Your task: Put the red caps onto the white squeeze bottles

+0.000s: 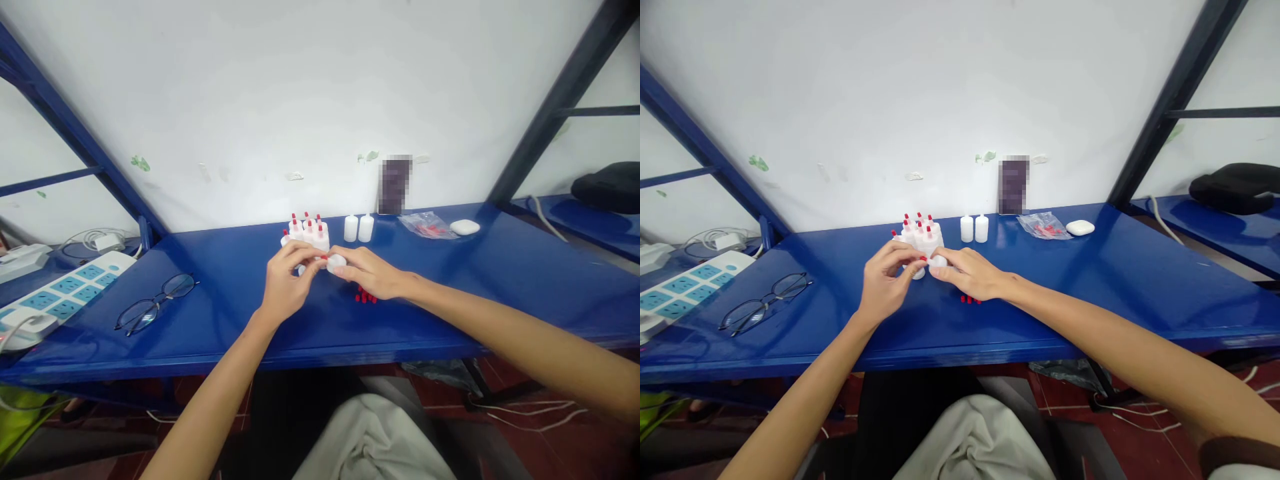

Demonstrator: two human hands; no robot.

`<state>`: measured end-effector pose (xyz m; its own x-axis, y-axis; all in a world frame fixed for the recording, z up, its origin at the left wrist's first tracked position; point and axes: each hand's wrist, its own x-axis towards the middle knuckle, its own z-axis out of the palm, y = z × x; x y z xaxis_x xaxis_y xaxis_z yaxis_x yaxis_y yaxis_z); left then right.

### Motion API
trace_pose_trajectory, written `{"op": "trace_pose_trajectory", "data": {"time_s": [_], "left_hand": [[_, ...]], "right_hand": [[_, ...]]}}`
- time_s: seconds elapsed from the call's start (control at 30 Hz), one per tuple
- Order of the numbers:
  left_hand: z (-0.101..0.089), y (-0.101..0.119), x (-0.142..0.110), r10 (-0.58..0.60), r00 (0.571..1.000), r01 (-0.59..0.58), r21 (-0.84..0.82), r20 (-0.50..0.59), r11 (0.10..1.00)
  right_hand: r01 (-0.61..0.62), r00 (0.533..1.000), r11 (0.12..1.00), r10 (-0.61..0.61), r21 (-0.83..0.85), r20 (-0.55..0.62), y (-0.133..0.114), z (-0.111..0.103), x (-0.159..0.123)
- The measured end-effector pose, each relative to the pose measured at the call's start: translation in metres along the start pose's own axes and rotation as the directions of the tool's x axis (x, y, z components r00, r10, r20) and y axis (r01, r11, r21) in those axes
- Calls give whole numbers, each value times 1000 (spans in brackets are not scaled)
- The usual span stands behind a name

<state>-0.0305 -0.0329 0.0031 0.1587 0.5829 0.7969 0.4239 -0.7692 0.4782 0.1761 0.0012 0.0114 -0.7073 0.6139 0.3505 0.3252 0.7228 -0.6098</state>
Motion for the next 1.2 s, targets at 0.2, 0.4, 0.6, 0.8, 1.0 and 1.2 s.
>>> {"op": "trace_pose_trajectory", "data": {"time_s": [0.2,0.4,0.6,0.8,1.0,1.2], "left_hand": [[-19,-14,1,-119,976,156,202,-184,967],[-18,-15,0,-103,993,120,394,-65,911],[-15,-22,-3,-128,991,97,438,42,894],[-11,-22,-3,-77,995,41,431,66,901],[-7,-12,-2,94,995,-82,238,-38,968],[0,-8,-5,172,985,-170,185,3,968]], "right_hand": [[-196,981,973,195,-122,-21,24,-11,3],[-107,994,976,104,-187,-25,42,-15,3],[-181,954,963,122,-201,-272,48,-9,6],[-169,919,983,182,69,-351,38,-15,5],[-116,950,895,226,430,-216,24,-16,5],[-105,963,870,211,482,-170,18,-11,4]]}}
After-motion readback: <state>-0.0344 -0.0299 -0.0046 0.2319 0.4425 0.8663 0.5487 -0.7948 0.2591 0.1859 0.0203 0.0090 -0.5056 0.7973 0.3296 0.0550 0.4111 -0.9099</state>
